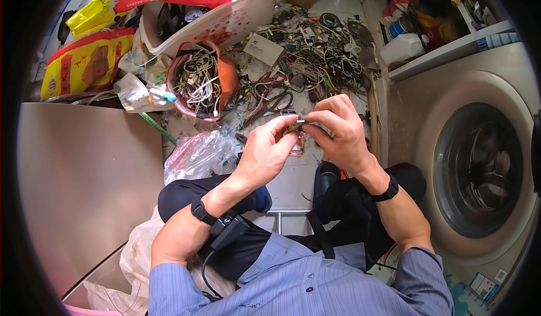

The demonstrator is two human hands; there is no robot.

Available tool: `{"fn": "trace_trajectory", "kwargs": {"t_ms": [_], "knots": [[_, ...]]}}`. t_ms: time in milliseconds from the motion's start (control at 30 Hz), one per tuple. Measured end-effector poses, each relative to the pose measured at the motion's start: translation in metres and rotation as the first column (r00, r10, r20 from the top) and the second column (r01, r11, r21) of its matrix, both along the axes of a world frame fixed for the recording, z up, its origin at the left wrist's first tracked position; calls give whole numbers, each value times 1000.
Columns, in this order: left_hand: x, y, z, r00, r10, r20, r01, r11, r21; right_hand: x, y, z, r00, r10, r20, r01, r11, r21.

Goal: Manually strip and inspect components of a power adapter or electronic device using pliers and a hammer in a storage area.

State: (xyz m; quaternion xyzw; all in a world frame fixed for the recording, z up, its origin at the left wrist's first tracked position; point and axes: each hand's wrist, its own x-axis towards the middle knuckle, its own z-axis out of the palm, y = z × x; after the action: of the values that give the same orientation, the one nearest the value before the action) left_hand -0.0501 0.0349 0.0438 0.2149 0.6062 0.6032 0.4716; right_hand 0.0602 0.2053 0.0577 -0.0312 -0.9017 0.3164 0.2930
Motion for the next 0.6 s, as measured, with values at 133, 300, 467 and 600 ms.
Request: {"fn": "trace_trajectory", "kwargs": {"t_ms": [133,300,467,600], "knots": [[-1,1,0,986,75,149,-85,994,62,3,1,0,984,66,-163,-42,988,146],[-3,2,3,903,111,414,-185,973,141,11,3,-8,967,156,-200,-83,940,332],[-3,2,7,945,102,310,-148,981,126,12,-3,-13,974,147,-175,-95,956,277],[-1,2,2,968,117,222,-150,979,138,11,-12,-14,987,115,-115,-98,985,145]]}}
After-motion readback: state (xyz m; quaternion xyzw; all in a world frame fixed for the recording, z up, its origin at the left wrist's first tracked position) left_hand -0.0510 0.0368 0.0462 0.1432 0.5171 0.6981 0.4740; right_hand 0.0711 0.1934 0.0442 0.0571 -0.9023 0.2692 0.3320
